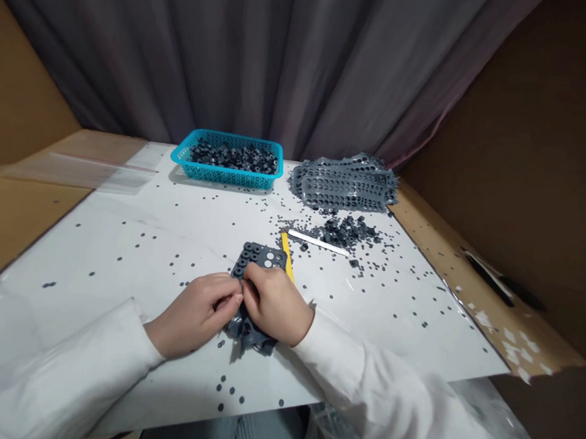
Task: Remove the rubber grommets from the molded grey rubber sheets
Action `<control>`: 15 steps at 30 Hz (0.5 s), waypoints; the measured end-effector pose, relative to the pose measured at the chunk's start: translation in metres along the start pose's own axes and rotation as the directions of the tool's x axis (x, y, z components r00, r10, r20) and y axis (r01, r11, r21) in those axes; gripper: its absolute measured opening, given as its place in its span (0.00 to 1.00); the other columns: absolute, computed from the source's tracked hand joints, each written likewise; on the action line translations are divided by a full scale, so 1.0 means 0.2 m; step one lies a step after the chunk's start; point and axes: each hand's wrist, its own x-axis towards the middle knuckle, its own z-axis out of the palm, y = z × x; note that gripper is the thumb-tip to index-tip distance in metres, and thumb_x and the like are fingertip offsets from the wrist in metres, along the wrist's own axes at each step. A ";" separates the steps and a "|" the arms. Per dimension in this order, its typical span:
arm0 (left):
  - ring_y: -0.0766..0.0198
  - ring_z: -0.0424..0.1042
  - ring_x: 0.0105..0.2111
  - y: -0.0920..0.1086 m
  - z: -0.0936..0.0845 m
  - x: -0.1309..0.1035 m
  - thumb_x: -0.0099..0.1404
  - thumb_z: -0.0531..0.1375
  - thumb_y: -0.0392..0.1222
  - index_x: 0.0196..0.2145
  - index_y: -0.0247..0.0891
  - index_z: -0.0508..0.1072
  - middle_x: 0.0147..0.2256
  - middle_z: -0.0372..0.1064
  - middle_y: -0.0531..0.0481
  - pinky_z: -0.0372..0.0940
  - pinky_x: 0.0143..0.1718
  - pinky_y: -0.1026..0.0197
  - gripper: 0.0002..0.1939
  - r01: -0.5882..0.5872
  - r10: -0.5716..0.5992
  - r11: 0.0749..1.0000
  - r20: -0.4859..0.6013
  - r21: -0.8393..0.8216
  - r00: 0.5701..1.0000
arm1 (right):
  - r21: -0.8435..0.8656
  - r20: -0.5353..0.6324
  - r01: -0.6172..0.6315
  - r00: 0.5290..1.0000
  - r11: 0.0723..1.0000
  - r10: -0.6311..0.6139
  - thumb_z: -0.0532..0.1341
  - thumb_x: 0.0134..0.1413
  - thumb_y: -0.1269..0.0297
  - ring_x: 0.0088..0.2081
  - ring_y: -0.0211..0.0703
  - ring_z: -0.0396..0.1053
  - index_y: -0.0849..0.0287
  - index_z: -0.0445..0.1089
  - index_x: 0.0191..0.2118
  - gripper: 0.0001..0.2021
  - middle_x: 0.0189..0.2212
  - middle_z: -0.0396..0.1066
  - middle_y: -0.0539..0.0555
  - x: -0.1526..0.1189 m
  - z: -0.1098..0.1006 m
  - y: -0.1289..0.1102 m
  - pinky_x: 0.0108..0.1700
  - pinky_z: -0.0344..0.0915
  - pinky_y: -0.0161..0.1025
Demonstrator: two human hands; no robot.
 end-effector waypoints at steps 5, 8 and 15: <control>0.68 0.58 0.22 0.02 -0.04 0.00 0.65 0.49 0.45 0.22 0.37 0.63 0.19 0.57 0.56 0.54 0.24 0.65 0.16 0.188 -0.215 0.966 -0.147 -0.177 0.966 | 0.325 -0.084 0.036 0.996 0.945 -0.009 0.55 0.55 0.64 0.21 0.31 0.57 0.60 0.64 0.31 0.06 0.18 0.57 0.45 0.01 -0.06 0.03 0.27 0.55 0.29; 0.66 0.63 0.25 0.03 -0.07 0.00 0.64 0.50 0.47 0.28 0.36 0.69 0.22 0.64 0.54 0.57 0.26 0.65 0.15 0.210 -0.247 0.943 -0.123 -0.259 0.961 | 0.357 -0.144 0.053 0.990 0.932 0.000 0.57 0.53 0.61 0.19 0.31 0.55 0.60 0.66 0.33 0.08 0.16 0.53 0.43 0.00 -0.10 0.03 0.26 0.55 0.30; 0.61 0.70 0.32 0.02 -0.05 0.00 0.62 0.54 0.46 0.38 0.36 0.73 0.31 0.74 0.49 0.64 0.33 0.63 0.13 0.279 -0.330 0.829 -0.022 -0.484 0.944 | 0.397 -0.181 -0.011 0.979 0.918 0.091 0.53 0.58 0.65 0.25 0.34 0.63 0.59 0.67 0.33 0.08 0.24 0.68 0.49 0.00 -0.09 0.02 0.30 0.59 0.32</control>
